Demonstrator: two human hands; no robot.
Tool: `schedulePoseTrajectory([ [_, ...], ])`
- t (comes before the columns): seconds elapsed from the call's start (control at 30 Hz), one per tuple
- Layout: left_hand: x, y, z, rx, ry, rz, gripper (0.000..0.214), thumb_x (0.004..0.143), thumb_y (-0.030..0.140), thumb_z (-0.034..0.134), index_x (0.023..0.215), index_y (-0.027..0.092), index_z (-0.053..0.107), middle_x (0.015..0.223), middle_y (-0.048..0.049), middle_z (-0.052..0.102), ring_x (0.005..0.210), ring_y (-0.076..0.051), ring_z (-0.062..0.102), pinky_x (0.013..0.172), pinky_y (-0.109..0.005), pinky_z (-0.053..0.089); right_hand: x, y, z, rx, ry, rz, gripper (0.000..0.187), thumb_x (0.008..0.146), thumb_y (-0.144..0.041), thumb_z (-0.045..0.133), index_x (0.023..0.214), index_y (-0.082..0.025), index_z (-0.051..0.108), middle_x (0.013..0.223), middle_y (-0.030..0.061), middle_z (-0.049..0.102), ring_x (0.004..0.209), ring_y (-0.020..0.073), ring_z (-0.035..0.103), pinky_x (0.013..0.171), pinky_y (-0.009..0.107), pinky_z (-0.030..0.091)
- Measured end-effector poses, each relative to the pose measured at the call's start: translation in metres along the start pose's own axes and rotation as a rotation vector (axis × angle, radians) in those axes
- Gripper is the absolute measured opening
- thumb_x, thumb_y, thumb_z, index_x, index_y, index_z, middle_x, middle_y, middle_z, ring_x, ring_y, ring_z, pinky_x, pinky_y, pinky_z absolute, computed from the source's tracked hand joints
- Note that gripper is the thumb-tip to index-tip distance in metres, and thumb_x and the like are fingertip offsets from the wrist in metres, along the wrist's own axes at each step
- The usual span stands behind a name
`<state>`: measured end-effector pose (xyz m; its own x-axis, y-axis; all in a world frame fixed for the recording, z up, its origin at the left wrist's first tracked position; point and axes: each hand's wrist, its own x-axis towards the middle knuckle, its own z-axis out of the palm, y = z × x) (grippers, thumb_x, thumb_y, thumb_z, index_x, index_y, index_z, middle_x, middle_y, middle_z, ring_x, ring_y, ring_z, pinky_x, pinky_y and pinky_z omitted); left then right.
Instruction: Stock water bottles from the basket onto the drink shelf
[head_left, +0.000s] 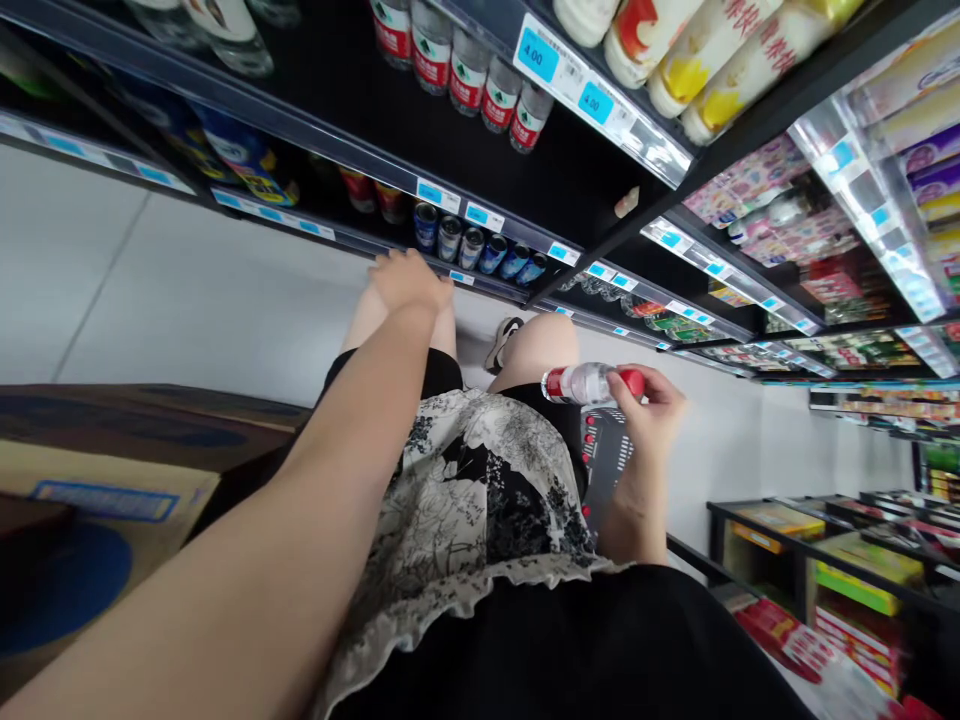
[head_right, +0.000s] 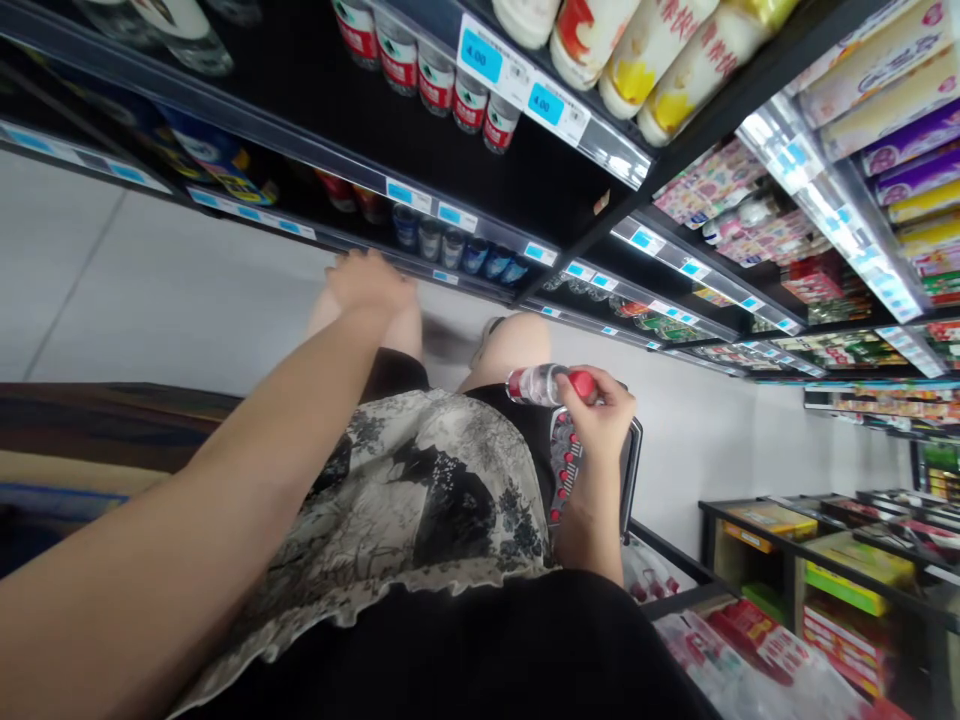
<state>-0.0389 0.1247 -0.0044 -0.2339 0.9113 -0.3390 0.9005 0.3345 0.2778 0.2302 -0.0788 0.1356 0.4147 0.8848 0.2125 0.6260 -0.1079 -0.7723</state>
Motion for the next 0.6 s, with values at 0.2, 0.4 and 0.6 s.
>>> schedulePoseTrajectory([
  [0.2,0.003,-0.004,0.000,-0.031,0.016,-0.006,0.060,0.084,0.043,0.057,0.134,0.009,0.055,0.134,-0.0250,0.054,0.128,-0.040,0.045,0.108,-0.051,0.036,0.010,0.009,0.022,0.002,-0.018,-0.206,0.020,0.081,-0.039,0.077,0.082,-0.020,0.070,0.092,0.0044,0.065,0.093,0.0191,0.062,0.093,0.037,0.050],
  [0.4,0.001,0.001,0.000,-0.009,0.010,0.007,0.061,0.083,0.040,0.056,0.134,0.007,0.055,0.134,-0.0250,0.054,0.125,-0.039,0.047,0.106,-0.050,0.037,0.014,0.037,0.053,0.471,-0.204,0.029,0.026,0.083,-0.044,0.069,0.098,-0.022,0.068,0.102,0.0063,0.071,0.103,0.0233,0.068,0.103,0.045,0.050],
  [0.6,-0.001,0.003,-0.002,-0.015,0.013,0.010,0.059,0.082,0.037,0.056,0.133,0.006,0.056,0.133,-0.0246,0.054,0.125,-0.039,0.047,0.105,-0.049,0.036,0.019,0.048,0.057,0.440,-0.337,0.060,0.047,0.066,-0.034,0.088,0.104,-0.023,0.064,0.108,0.0054,0.072,0.095,0.0192,0.070,0.095,0.038,0.056],
])
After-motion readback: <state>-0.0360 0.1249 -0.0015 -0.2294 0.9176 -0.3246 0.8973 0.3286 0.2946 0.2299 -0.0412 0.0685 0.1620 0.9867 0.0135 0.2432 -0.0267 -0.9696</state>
